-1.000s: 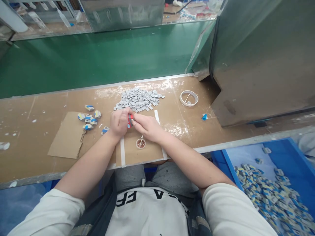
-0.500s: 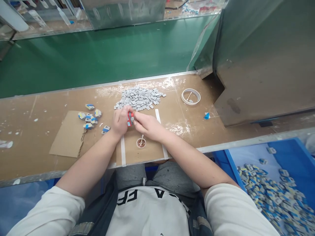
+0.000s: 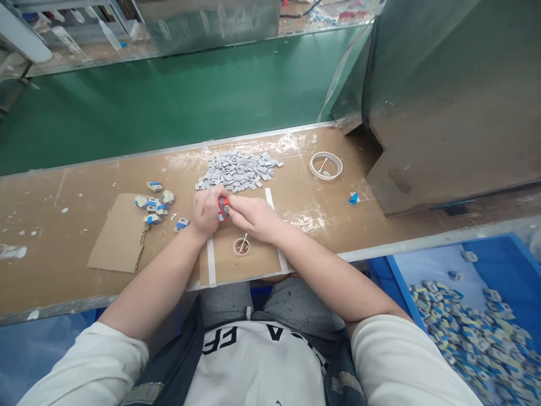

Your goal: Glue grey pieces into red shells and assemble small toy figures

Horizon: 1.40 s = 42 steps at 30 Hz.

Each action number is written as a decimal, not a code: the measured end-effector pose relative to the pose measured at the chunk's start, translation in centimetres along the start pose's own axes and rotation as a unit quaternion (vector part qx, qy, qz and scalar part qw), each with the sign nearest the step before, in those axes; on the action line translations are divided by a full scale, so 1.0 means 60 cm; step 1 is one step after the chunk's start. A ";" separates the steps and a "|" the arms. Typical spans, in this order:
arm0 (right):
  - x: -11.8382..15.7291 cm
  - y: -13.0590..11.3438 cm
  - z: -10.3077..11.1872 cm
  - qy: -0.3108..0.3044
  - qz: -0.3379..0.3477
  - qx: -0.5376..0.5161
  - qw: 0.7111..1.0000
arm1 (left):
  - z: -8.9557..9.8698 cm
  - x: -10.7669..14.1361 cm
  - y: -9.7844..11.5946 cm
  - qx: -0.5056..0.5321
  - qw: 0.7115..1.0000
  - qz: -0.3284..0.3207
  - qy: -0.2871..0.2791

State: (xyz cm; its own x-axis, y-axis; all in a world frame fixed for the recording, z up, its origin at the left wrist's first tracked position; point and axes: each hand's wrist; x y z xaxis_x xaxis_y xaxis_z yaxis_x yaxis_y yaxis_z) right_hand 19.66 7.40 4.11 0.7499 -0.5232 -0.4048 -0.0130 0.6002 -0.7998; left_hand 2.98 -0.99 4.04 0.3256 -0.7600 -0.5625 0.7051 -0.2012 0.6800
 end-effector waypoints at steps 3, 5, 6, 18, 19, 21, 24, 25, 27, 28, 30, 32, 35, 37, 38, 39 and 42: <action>-0.001 0.001 -0.005 0.009 -0.015 -0.046 0.999 | 0.001 -0.001 0.001 -0.017 0.999 -0.024 0.012; -0.003 0.001 -0.010 0.017 -0.021 -0.076 0.997 | 0.002 -0.001 0.002 -0.027 0.998 -0.043 0.022; -0.003 0.001 -0.012 0.019 -0.022 -0.085 0.996 | 0.002 0.000 0.001 -0.030 0.998 -0.051 0.023; 0.002 0.004 0.050 -0.112 0.066 0.056 0.990 | -0.024 -0.021 -0.013 0.387 0.880 0.274 0.007; 0.003 0.004 0.051 -0.164 0.077 0.060 0.982 | -0.023 -0.025 -0.009 0.409 0.864 0.294 0.001; 0.004 0.004 0.048 -0.228 0.085 0.063 0.968 | -0.019 -0.031 0.000 0.438 0.839 0.323 -0.013; 0.004 0.000 0.044 -0.250 0.089 0.056 0.962 | -0.013 -0.036 0.009 0.476 0.795 0.375 -0.035; 0.003 -0.002 0.044 -0.252 0.086 0.052 0.963 | -0.012 -0.037 0.010 0.490 0.777 0.393 -0.043; 0.002 -0.004 0.047 -0.257 0.074 0.049 0.962 | -0.010 -0.038 0.009 0.511 0.747 0.422 -0.060; 0.002 -0.005 0.049 -0.261 0.067 0.049 0.962 | -0.010 -0.039 0.008 0.517 0.736 0.431 -0.068; 0.000 -0.005 0.053 -0.272 0.060 0.049 0.959 | -0.010 -0.040 0.006 0.522 0.726 0.441 -0.081; 0.000 -0.003 0.056 -0.284 0.063 0.047 0.955 | -0.011 -0.041 0.004 0.518 0.727 0.443 -0.084; 0.001 0.000 0.057 -0.294 0.068 0.047 0.952 | -0.015 -0.042 0.003 0.499 0.743 0.440 -0.070; 0.002 -0.001 0.057 -0.290 0.070 0.042 0.953 | -0.019 -0.042 0.001 0.473 0.759 0.444 -0.054; 0.002 -0.001 0.056 -0.287 0.072 0.035 0.955 | -0.021 -0.043 0.000 0.456 0.768 0.447 -0.048; 0.002 -0.002 0.056 -0.283 0.075 0.025 0.956 | -0.022 -0.043 -0.002 0.440 0.776 0.449 -0.045; 0.003 -0.004 0.053 -0.268 0.079 -0.006 0.960 | -0.026 -0.043 -0.006 0.407 0.791 0.454 -0.056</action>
State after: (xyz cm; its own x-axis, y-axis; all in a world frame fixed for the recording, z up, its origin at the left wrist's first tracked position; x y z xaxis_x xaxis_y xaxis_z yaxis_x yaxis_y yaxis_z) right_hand 21.89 9.11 5.66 0.9706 -0.0382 -0.2376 -0.1595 0.6373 -0.7539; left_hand 2.86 1.98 4.49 0.3747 -0.8608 0.3446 -0.4409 0.1616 0.8829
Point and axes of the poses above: each hand's wrist, its own x-axis away from the middle knuckle, its own z-axis out of the back of the hand, y = z × x, and after that the axes turned 12 degrees about y, right-handed
